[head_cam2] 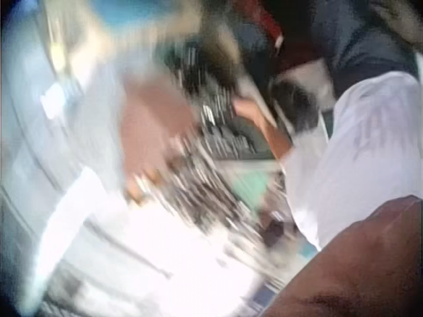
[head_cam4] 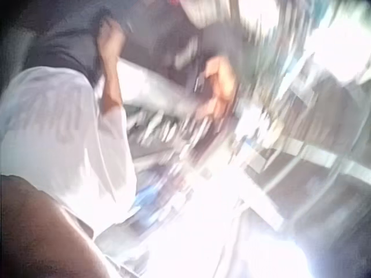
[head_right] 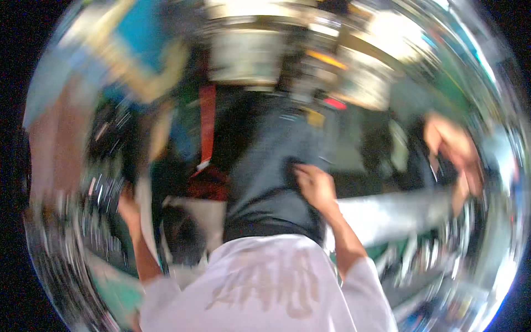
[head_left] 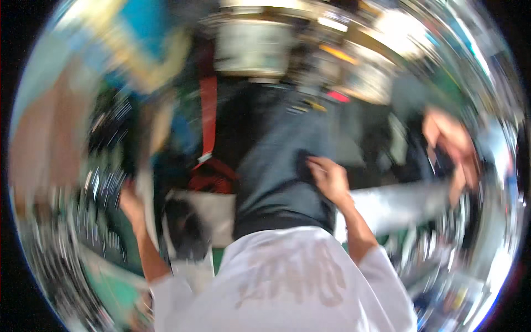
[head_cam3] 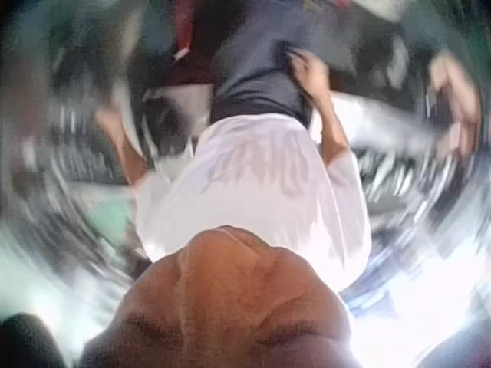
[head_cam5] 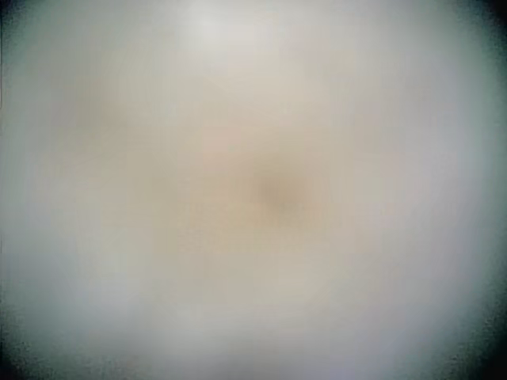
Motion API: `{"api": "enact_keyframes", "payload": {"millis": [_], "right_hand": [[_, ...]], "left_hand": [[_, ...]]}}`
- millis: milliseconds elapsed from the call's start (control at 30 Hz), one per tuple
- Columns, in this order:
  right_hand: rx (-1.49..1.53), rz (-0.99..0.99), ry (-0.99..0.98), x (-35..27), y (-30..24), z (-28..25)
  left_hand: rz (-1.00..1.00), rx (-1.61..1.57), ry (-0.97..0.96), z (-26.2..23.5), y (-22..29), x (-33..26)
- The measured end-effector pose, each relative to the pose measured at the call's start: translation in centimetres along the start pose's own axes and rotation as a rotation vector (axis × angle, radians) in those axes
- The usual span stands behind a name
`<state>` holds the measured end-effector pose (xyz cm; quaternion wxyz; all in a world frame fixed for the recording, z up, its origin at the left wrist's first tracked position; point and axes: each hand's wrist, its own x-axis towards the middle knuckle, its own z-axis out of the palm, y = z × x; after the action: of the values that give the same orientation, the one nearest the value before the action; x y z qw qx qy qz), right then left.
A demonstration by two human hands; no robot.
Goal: The person attaches white shoe soles to black shoe uppers on a factory assembly line. They use a wrench to tighten the shoes in a machine, then remove them and place them on a conveyor belt. The process is repeated for multiple shoes throughout the clip.
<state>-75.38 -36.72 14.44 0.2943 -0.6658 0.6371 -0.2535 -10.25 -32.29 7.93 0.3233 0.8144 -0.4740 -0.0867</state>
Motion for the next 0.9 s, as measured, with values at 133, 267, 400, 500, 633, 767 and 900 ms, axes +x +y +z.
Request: {"api": "enact_keyframes", "payload": {"millis": [133,267,400,500,633,767,900], "right_hand": [[0.039,0.229,0.260,-7.1,9.2,-3.1],[0.208,0.654,0.631,-22.8,18.7,-4.2],[-0.456,1.188,0.745,-42.3,22.8,-4.5],[-0.415,1.505,0.879,-52.4,24.6,-5.0],[-0.194,1.700,0.817,-56.7,28.2,-6.6],[0.133,1.658,0.807,-56.7,33.3,-8.0],[0.547,1.485,1.310,-45.3,33.5,-7.5]], "left_hand": [[0.059,-0.434,-0.444,17.4,17.0,-4.9],[0.554,-0.581,-0.901,25.5,37.6,-15.7],[1.178,-0.470,-1.216,25.5,46.5,-20.7],[1.099,-0.376,-1.261,27.0,46.7,-20.2],[0.976,-0.286,-1.310,28.2,45.2,-18.8],[1.017,-0.248,-1.331,29.1,45.4,-19.5],[1.027,-0.186,-1.266,28.4,46.1,-20.6]]}}
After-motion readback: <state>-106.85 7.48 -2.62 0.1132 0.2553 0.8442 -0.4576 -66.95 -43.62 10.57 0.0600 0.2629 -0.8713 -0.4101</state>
